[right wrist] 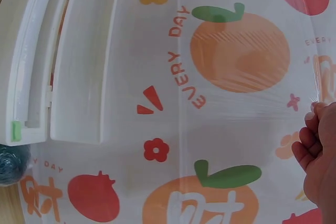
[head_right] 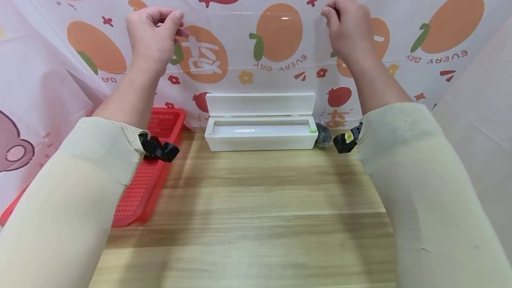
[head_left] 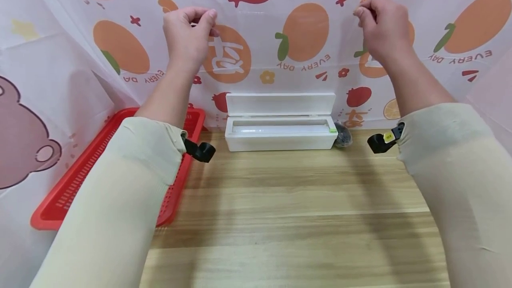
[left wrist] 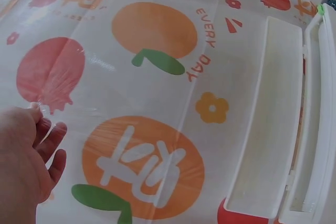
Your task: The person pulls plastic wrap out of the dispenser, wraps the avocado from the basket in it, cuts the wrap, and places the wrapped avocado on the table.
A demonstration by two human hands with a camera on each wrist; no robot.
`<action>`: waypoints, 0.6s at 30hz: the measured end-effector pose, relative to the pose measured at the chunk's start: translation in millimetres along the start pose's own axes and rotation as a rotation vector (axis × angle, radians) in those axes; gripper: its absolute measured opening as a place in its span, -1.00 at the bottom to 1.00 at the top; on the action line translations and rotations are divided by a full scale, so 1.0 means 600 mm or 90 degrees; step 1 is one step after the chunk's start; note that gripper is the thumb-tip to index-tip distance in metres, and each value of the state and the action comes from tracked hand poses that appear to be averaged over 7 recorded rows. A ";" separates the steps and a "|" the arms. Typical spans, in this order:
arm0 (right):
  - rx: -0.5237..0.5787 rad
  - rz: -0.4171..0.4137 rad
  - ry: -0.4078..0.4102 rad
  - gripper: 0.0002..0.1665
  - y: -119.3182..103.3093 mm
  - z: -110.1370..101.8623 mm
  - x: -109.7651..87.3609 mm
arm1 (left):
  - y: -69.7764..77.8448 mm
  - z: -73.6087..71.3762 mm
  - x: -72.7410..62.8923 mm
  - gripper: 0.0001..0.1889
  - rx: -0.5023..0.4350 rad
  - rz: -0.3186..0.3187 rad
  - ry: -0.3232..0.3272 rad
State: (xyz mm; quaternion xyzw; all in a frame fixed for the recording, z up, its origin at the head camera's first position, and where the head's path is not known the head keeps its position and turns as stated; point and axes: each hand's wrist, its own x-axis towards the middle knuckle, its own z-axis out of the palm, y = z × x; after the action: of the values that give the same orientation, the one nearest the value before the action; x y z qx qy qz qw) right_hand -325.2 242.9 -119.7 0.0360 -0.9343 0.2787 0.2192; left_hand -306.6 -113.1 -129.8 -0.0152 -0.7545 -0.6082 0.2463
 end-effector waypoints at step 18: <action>0.094 -0.016 0.046 -0.57 -0.035 -0.051 -0.009 | 0.069 -0.011 -0.019 -0.81 -0.063 0.028 0.011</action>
State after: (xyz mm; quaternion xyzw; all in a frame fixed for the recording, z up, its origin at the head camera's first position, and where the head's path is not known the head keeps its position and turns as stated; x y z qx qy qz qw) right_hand -304.2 241.5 -88.6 0.0540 -0.9021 0.3455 0.2530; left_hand -280.7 -105.4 -95.8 -0.0393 -0.7207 -0.6394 0.2650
